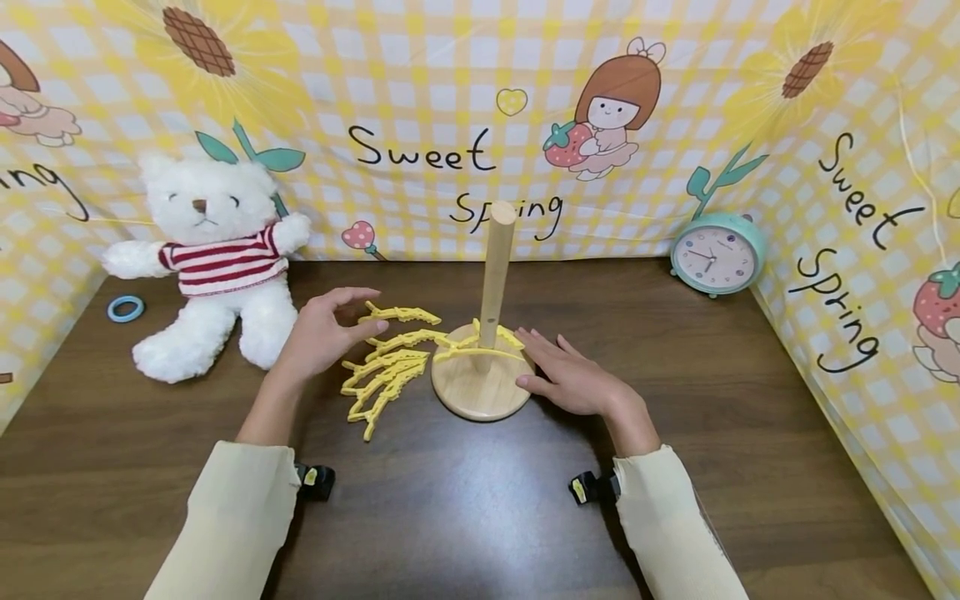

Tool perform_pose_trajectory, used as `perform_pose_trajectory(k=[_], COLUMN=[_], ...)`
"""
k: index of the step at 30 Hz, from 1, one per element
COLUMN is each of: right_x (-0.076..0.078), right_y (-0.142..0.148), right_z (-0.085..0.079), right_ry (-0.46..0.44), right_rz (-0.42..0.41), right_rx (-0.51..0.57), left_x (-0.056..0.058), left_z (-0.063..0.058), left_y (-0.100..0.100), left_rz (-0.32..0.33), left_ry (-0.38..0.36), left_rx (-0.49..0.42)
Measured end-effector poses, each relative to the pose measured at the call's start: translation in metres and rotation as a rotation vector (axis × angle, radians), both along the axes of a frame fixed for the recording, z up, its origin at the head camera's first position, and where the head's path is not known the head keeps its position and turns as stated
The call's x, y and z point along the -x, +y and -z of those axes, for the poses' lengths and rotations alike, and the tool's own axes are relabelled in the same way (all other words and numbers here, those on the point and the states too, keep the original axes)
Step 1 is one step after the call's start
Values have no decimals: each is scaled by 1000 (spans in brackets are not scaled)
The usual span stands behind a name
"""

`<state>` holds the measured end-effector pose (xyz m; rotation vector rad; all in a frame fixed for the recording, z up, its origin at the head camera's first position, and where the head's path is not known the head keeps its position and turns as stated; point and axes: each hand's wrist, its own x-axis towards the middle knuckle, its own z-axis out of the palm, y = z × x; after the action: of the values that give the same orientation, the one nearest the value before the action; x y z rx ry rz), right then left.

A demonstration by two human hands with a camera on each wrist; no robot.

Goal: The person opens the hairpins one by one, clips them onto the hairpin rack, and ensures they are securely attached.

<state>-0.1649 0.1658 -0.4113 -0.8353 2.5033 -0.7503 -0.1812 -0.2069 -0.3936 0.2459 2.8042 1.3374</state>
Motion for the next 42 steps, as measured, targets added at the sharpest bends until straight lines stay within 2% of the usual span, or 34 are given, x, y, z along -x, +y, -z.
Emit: perform_pose_trajectory(k=[4, 10, 20, 25, 30, 42], right_x=[0, 1, 1, 2, 2, 2], right_y=[0, 0, 1, 1, 1, 1], right_z=[0, 0, 2, 2, 2, 1], right_ry=[-2, -4, 2, 7, 6, -2], right_rz=[-4, 4, 7, 5, 1, 8], right_rx=[-5, -10, -16, -13, -11, -10], left_x=[7, 18, 28, 30, 31, 28], left_z=[5, 12, 20, 22, 24, 24], left_y=[-2, -6, -10, -12, -12, -7], left_rz=[-18, -36, -46, -47, -46, -110], left_ry=[-30, -43, -169, -213, -203, -165], left_rx=[14, -29, -132, -89, -51, -43])
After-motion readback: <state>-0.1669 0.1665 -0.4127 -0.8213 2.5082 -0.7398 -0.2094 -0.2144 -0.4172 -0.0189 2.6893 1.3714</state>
